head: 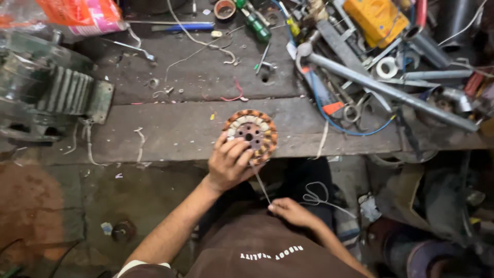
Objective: The person is winding a white wire around the slots of a motor stator by hand. They repeatedly pull the wire through the slots and adjust its position to secure it.
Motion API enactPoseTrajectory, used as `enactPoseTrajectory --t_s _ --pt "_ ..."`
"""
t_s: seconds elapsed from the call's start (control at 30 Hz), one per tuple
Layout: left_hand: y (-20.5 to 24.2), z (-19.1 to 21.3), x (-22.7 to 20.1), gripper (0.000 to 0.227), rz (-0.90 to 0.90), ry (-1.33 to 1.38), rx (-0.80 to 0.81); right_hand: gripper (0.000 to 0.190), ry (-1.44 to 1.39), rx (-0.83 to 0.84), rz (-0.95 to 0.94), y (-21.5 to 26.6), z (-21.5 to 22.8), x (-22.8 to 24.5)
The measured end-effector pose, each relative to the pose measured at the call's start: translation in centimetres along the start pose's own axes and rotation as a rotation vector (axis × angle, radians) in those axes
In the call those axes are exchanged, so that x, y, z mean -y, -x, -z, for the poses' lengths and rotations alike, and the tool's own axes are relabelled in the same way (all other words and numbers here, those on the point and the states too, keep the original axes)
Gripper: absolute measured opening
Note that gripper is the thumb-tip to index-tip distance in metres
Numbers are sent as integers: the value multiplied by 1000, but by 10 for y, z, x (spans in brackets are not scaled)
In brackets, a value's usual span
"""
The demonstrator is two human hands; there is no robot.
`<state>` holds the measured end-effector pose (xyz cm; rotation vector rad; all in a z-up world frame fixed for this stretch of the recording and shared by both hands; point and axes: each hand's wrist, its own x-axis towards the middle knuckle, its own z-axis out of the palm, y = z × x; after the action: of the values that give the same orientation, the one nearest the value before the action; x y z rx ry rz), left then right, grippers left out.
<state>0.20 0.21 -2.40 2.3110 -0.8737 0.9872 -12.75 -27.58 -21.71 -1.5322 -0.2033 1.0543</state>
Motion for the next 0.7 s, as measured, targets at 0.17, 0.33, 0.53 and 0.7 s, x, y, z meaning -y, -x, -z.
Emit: enactPoseTrajectory --t_s 0.17,0.33,0.53,0.7 --pt "3 -14 -12 52 59 -166 -47 36 -36 23 -3 36 28 -15" --pt "2 -7 -22 61 125 -114 58 29 13 -175 21 93 49 -7" --pt "0 7 -24 74 24 -19 100 29 296 -659 -30 125 40 -18" --pt "95 30 -39 77 111 -147 47 30 560 -1139 118 121 9 -34"
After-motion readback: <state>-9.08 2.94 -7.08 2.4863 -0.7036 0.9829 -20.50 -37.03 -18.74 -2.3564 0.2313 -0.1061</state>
